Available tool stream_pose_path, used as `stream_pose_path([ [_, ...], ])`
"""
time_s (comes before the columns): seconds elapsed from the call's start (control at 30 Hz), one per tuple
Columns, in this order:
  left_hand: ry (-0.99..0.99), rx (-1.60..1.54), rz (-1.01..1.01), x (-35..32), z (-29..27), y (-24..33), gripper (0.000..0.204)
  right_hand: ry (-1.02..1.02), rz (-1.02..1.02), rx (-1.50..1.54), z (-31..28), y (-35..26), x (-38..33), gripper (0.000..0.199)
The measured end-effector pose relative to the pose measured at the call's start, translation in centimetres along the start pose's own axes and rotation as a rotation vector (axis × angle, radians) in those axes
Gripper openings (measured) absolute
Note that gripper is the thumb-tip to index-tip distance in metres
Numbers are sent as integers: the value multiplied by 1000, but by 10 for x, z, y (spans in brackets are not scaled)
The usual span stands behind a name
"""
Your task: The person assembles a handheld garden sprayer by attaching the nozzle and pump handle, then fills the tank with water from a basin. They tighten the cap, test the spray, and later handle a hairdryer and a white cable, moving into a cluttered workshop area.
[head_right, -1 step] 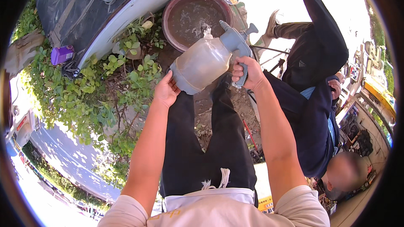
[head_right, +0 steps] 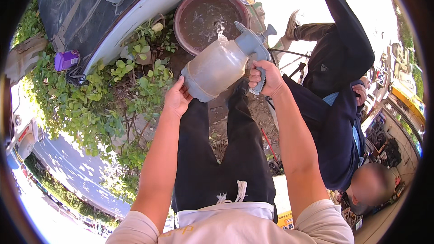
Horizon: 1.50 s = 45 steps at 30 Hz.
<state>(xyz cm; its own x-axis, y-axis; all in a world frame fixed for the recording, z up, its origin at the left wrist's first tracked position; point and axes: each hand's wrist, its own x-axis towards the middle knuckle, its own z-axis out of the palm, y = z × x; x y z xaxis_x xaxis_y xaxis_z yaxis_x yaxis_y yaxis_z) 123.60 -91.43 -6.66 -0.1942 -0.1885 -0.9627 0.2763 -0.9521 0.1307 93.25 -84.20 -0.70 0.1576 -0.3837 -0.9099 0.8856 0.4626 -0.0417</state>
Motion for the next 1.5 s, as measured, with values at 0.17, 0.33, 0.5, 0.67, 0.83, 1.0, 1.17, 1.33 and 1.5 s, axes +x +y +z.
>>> stream_pose_path([
  [0.17, 16, 34, 119, -30, 20, 13, 24, 10, -54, 24, -2, 2, -4, 16],
  [0.33, 9, 82, 160, -41, 26, 14, 28, -9, -91, 24, -15, 7, -7, 26],
  [0.5, 8, 120, 181, -53, 38, 11, 30, 19, -93, 62, -26, 9, -8, 28],
  [0.67, 6, 126, 186, -51, 40, 8, 31, 19, -86, 93, -31, 9, -8, 28],
  [0.83, 48, 176, 181, -52, 47, 9, 31, 4, -104, 97, -38, 12, -10, 27],
  [1.0, 191, 438, 132, -56, 71, 18, 26, 12, -133, 85, -42, 14, -14, 24],
  [1.17, 240, 557, 72, -40, 79, 27, 32, -14, -174, 68, -44, 16, -15, 23],
  [1.33, 219, 657, 94, -37, 82, 34, 38, 16, -206, 31, -41, 15, -16, 23],
  [1.5, 158, 696, 111, -44, 81, 40, 35, 11, -165, 83, -43, 14, -8, 23],
])
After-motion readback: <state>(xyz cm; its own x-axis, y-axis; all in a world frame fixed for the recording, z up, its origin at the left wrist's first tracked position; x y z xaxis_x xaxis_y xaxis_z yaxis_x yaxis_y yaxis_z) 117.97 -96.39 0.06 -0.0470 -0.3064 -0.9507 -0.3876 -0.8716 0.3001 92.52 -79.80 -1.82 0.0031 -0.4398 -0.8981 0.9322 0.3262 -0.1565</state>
